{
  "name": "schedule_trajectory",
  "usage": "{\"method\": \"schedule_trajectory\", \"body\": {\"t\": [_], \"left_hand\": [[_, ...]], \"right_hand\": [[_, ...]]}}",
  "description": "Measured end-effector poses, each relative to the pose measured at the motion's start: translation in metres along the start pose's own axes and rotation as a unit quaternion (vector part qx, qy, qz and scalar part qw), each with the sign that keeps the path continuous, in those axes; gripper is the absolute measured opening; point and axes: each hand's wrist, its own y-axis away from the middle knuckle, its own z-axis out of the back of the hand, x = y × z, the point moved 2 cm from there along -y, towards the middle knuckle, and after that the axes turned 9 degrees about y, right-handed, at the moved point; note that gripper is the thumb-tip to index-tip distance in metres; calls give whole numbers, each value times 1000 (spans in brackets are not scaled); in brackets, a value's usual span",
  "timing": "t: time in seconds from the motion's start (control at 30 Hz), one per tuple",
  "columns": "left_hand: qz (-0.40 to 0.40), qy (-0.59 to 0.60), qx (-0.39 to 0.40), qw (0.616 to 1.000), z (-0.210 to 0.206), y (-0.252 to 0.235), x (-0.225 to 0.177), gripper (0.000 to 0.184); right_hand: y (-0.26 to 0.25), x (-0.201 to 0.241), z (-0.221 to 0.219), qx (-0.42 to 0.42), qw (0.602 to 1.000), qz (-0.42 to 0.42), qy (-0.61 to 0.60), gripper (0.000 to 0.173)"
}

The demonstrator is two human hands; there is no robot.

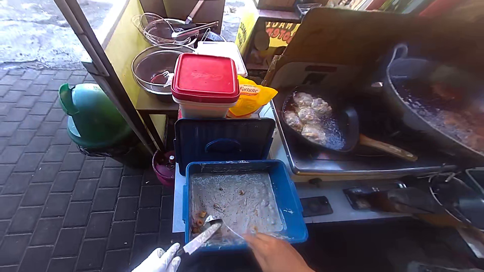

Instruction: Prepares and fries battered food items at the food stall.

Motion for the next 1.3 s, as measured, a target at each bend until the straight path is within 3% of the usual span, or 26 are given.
{"method": "schedule_trajectory", "body": {"t": [0.13, 0.23, 0.37, 0.47, 0.6, 0.67, 0.77, 1.0, 1.17, 1.3], "left_hand": [[122, -126, 82, 981, 5, -18, -37, 46], [121, -191, 100, 969, 10, -30, -63, 49], [221, -214, 209, 928, 27, -54, -112, 46], [175, -248, 181, 935, 20, -50, -110, 44], [218, -224, 202, 928, 17, -50, -106, 46], [195, -219, 199, 935, 20, -38, -104, 47], [92, -203, 104, 969, 32, -10, -103, 45], [105, -154, 75, 980, 20, -8, -79, 43], [112, -196, 132, 965, -4, -18, -83, 44], [140, -218, 202, 944, 0, -33, -106, 45]], "right_hand": [[-11, 11, 2, -13, 999, 18, 35, 37], [-32, 18, 10, 8, 997, 13, 72, 42], [-69, 38, 32, 125, 986, -28, 102, 49], [-82, 56, 30, 213, 969, -61, 110, 43], [-72, 62, 37, 300, 949, -17, 100, 27], [-69, 36, 44, 296, 953, 6, 63, 21], [-51, 1, 52, 246, 969, 21, 7, 31], [7, -3, 33, 117, 993, -11, -24, 37], [19, 3, 25, 112, 994, -20, 8, 37], [20, 8, 31, 99, 992, -48, 58, 35]]}}
